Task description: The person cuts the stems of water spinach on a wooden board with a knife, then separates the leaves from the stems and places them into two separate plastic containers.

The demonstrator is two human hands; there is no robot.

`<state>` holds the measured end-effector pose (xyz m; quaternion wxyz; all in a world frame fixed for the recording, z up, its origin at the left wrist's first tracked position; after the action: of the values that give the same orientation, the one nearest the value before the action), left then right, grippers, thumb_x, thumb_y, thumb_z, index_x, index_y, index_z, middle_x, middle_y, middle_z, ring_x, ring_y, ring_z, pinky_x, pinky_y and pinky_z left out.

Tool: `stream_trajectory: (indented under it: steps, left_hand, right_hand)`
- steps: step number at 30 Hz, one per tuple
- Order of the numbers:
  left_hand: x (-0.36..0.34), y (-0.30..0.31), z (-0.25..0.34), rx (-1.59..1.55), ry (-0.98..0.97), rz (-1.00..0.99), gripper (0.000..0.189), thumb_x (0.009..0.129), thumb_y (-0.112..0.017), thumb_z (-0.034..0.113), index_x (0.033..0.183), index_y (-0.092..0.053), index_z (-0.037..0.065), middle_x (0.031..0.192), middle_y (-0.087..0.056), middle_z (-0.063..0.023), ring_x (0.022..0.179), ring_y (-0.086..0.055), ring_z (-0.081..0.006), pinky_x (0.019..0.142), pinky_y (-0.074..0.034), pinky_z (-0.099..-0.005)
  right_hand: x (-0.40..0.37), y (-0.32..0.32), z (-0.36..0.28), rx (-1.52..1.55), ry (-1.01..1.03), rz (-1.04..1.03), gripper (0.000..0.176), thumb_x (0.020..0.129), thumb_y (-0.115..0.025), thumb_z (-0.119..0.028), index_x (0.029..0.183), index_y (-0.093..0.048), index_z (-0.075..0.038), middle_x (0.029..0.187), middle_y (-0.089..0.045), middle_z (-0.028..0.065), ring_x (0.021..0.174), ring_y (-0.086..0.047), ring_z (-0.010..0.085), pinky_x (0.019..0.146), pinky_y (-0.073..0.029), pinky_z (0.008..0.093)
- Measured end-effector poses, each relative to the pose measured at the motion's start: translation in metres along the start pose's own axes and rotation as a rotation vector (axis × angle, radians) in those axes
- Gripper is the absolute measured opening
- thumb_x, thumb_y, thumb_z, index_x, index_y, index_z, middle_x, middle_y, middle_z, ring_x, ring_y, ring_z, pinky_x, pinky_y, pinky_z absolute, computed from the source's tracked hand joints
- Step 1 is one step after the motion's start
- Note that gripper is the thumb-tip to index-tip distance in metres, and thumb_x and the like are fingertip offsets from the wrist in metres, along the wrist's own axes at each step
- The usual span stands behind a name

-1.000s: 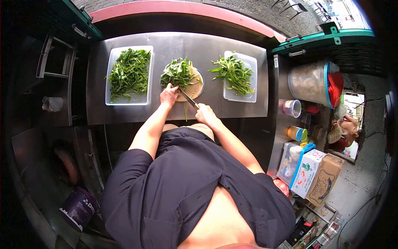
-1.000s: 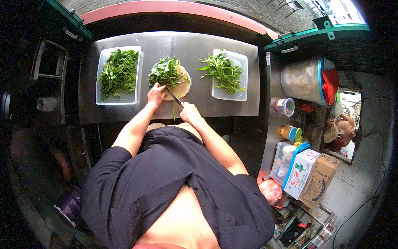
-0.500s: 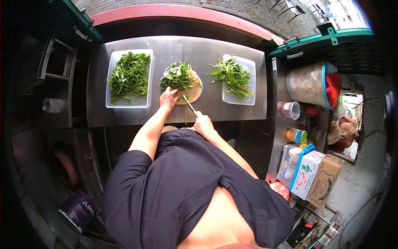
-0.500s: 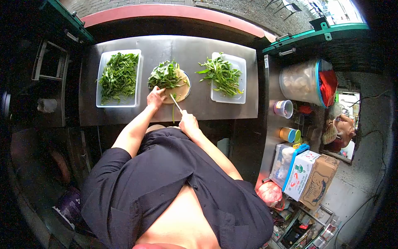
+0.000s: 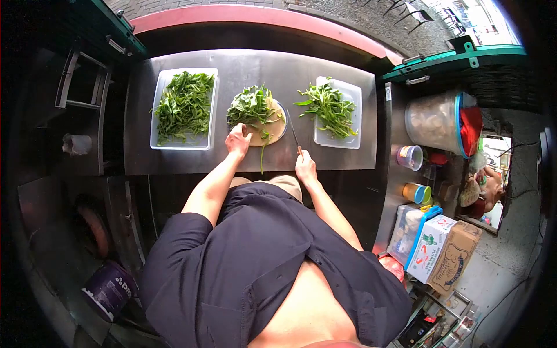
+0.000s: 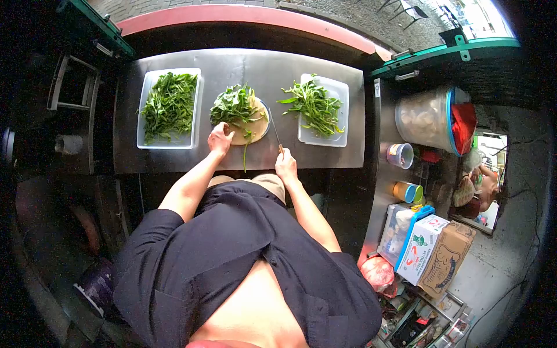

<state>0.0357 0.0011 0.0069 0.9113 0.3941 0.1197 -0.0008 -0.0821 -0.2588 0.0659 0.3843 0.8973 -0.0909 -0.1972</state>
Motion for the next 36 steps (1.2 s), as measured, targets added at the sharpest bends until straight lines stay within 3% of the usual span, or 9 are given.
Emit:
stream_trajectory:
  steps: [3, 10, 13, 25, 31, 33, 36]
  left_hand:
    - [0.001, -0.009, -0.008, 0.050, 0.053, 0.021, 0.029, 0.083, -0.081, 0.028, 0.097, -0.062, 0.012, 0.094, -0.072, -0.0085, 0.092, -0.071, -0.0309, 0.080, -0.055, -0.0444]
    - [0.003, -0.021, -0.006, 0.050, 0.122, 0.058, 0.015, 0.083, -0.072, 0.022, 0.095, -0.070, 0.012, 0.091, -0.075, -0.0121, 0.089, -0.073, -0.0327, 0.080, -0.057, -0.0447]
    - [0.001, -0.017, -0.002, 0.090, 0.154, 0.054, 0.015, 0.083, -0.073, 0.023, 0.094, -0.071, 0.013, 0.091, -0.075, -0.0124, 0.090, -0.073, -0.0326, 0.080, -0.057, -0.0447]
    - [-0.002, -0.015, 0.001, 0.129, 0.180, 0.090, 0.011, 0.085, -0.074, 0.024, 0.091, -0.076, 0.015, 0.094, -0.075, -0.0122, 0.092, -0.073, -0.0322, 0.083, -0.058, -0.0447]
    - [0.007, -0.017, -0.003, 0.197, 0.157, 0.046, 0.012, 0.085, -0.073, 0.023, 0.093, -0.077, 0.016, 0.095, -0.076, -0.0112, 0.093, -0.073, -0.0317, 0.084, -0.058, -0.0445]
    - [0.012, -0.018, -0.004, 0.213, 0.155, 0.035, 0.013, 0.085, -0.073, 0.023, 0.094, -0.078, 0.016, 0.096, -0.076, -0.0111, 0.094, -0.074, -0.0315, 0.085, -0.058, -0.0443]
    - [0.013, -0.018, -0.003, 0.213, 0.190, -0.018, 0.015, 0.084, -0.073, 0.024, 0.095, -0.078, 0.015, 0.098, -0.076, -0.0120, 0.095, -0.074, -0.0312, 0.085, -0.058, -0.0439]
  right_hand:
    - [-0.001, 0.003, -0.007, 0.003, -0.029, -0.064, 0.026, 0.102, -0.045, -0.022, 0.114, -0.059, -0.004, 0.096, -0.068, 0.0309, 0.097, -0.065, 0.0507, 0.084, -0.052, 0.0567]
    - [-0.011, -0.014, -0.031, 0.009, 0.134, -0.258, 0.024, 0.101, -0.047, -0.022, 0.111, -0.060, -0.005, 0.093, -0.068, 0.0299, 0.092, -0.067, 0.0494, 0.081, -0.053, 0.0558]
    - [-0.014, -0.025, -0.036, -0.080, 0.079, -0.317, 0.023, 0.101, -0.048, -0.022, 0.108, -0.059, -0.004, 0.091, -0.069, 0.0301, 0.091, -0.067, 0.0498, 0.080, -0.052, 0.0573]
    - [-0.019, -0.038, -0.047, -0.179, 0.149, -0.298, 0.025, 0.101, -0.046, -0.022, 0.104, -0.058, 0.000, 0.085, -0.068, 0.0322, 0.084, -0.067, 0.0515, 0.077, -0.053, 0.0604]
    - [-0.018, -0.045, -0.052, -0.283, 0.180, -0.316, 0.023, 0.100, -0.047, -0.020, 0.109, -0.056, 0.000, 0.086, -0.070, 0.0289, 0.085, -0.070, 0.0489, 0.079, -0.055, 0.0584]
    - [-0.018, -0.048, -0.055, -0.472, 0.202, -0.331, 0.021, 0.099, -0.049, -0.017, 0.112, -0.054, 0.000, 0.086, -0.071, 0.0270, 0.082, -0.071, 0.0462, 0.076, -0.056, 0.0567]
    - [-0.023, -0.050, -0.056, -0.509, 0.241, -0.341, 0.020, 0.098, -0.050, -0.014, 0.113, -0.053, -0.001, 0.085, -0.071, 0.0267, 0.080, -0.072, 0.0445, 0.073, -0.058, 0.0553]
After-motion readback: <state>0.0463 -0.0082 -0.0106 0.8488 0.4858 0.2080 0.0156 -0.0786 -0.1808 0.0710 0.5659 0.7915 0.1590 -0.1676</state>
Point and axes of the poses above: each hand's wrist, its own x-axis towards the middle knuckle, its own y-axis out of the back of the hand, z = x × y, the point moved 2 cm from there along x, towards the middle knuckle
